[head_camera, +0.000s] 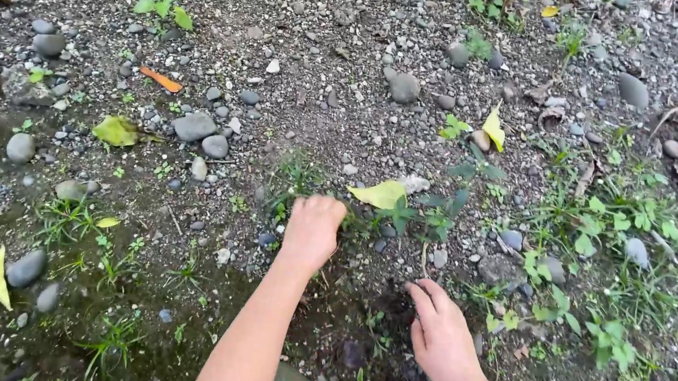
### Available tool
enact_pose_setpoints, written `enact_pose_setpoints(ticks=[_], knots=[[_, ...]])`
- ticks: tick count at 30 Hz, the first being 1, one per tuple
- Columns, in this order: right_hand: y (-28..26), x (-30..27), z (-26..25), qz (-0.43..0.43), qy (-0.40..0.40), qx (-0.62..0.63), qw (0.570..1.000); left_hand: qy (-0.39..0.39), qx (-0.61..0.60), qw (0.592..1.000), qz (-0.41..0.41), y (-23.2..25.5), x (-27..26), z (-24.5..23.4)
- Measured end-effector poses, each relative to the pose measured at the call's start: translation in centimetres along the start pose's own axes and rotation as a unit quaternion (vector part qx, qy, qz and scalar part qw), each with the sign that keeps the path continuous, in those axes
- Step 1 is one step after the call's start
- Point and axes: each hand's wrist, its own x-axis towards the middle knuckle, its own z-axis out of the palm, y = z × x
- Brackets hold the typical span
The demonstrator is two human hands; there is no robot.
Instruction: The person is pulling weeds and small plants from a gravelly ground area by hand.
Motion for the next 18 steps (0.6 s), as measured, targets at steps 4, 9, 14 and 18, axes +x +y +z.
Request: enact_pose_setpoints(ticks=[4, 9, 14, 18], knots=[[0.5, 1.4, 0.5, -0.011, -0.011, -0.014, 1.000, -0.005, 0.116, 0.991, -0.062, -4.1, 3.0, 0.4], [1.7, 2.8, -0.1, -0.027, -0.004, -0.069, 0.997, -0.032, 0.186, 0.972, -0.143, -5.6, 4.3, -0.6], [1.9, 3.3, 0.1, -0.024, 0.012, -0.069, 0.997, -0.134, 0.109, 0.944, -0.281, -5.1, 5.8, -0.9], [1.6, 3.0, -0.8, -0.036, 0.008, -0.081, 0.996, -0.188, -0.046, 0.942, -0.275, -6.2, 4.6, -1.5]])
